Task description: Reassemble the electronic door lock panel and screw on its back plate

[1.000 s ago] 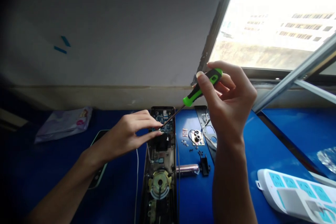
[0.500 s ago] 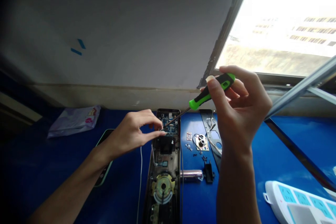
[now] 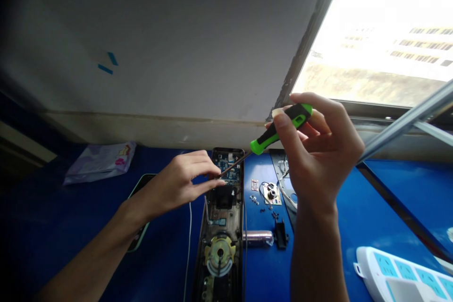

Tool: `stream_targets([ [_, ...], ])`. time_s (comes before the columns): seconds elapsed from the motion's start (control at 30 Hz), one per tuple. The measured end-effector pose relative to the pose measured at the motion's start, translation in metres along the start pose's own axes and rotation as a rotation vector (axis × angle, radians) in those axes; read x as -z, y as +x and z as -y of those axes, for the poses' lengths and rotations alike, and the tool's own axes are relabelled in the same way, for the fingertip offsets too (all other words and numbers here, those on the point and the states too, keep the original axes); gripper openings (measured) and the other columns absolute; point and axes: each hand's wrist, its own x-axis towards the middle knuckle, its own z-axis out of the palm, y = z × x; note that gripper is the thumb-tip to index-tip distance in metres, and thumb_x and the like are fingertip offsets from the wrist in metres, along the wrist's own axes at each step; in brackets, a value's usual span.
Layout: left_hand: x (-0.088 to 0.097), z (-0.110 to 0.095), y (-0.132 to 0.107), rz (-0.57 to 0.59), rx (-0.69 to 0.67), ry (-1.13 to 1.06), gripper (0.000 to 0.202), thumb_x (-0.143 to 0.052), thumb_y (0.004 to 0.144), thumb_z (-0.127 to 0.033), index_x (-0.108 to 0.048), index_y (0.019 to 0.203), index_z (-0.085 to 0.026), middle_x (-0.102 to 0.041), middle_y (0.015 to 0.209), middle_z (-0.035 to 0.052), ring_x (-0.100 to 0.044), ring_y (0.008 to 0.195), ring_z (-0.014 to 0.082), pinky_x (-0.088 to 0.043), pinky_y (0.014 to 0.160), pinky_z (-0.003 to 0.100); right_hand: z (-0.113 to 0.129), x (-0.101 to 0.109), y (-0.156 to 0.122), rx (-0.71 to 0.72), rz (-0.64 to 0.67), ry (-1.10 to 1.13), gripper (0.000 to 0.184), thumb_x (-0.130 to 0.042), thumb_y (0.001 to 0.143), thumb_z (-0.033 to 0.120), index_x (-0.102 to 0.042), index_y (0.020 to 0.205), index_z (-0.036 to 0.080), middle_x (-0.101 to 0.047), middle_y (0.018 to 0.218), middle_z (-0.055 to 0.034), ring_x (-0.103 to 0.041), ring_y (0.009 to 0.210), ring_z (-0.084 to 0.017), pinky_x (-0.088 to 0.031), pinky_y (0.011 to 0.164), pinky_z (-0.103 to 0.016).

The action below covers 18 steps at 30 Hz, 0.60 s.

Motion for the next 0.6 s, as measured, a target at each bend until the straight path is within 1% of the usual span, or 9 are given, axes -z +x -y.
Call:
stream_targets([
  [0.13, 0.002, -0.001, 0.0, 0.018, -0.006, 0.029, 0.012, -0.081, 0.091, -0.021, -0.073, 0.085, -0.015, -0.071, 0.081, 0.001, -0.065, 0.077, 0.0148, -0.05, 0.07, 0.025, -0.005, 0.0, 0.001, 0.117, 0.014, 0.026, 0.034, -0.082, 0.081, 0.012, -0.081, 0.109, 0.031, -0.078, 0.09, 0.0023, -0.081, 0.085, -0.024, -0.073, 0.063, -0.041],
  [0.3, 0.002, -0.001, -0.001, 0.026, -0.038, 0.044, 0.011, -0.08, 0.092, -0.019, -0.073, 0.085, -0.014, -0.071, 0.082, 0.0013, -0.065, 0.078, 0.0149, -0.05, 0.074, 0.026, -0.006, -0.002, 0.001, 0.172, 0.038, 0.021, 0.037, -0.083, 0.079, 0.012, -0.08, 0.111, 0.032, -0.08, 0.094, 0.0039, -0.081, 0.085, -0.023, -0.074, 0.062, -0.041],
  [0.37, 0.003, 0.0, 0.0, 0.015, -0.048, 0.045, 0.011, -0.081, 0.091, -0.018, -0.073, 0.085, -0.014, -0.072, 0.081, 0.0014, -0.065, 0.078, 0.015, -0.05, 0.074, 0.026, -0.006, -0.003, 0.002, 0.209, 0.034, 0.029, 0.04, -0.084, 0.078, 0.011, -0.081, 0.111, 0.033, -0.081, 0.094, 0.0045, -0.081, 0.083, -0.021, -0.073, 0.061, -0.038],
  [0.47, 0.003, 0.001, 0.0, -0.012, -0.045, 0.048, 0.012, -0.082, 0.09, -0.019, -0.073, 0.083, -0.014, -0.071, 0.079, 0.001, -0.064, 0.076, 0.0147, -0.049, 0.073, 0.026, -0.007, -0.005, 0.003, 0.261, -0.01, 0.042, 0.04, -0.084, 0.076, 0.009, -0.082, 0.11, 0.03, -0.081, 0.092, 0.0045, -0.08, 0.078, -0.018, -0.072, 0.06, -0.032],
  [0.6, 0.003, 0.003, -0.001, -0.052, -0.061, 0.051, 0.014, -0.084, 0.088, -0.02, -0.073, 0.083, -0.014, -0.071, 0.077, 0.0011, -0.063, 0.074, 0.0148, -0.048, 0.071, 0.026, -0.013, -0.006, 0.007, 0.323, -0.087, 0.067, 0.04, -0.084, 0.073, 0.007, -0.083, 0.107, 0.026, -0.082, 0.088, 0.0028, -0.08, 0.072, -0.017, -0.069, 0.056, -0.028],
])
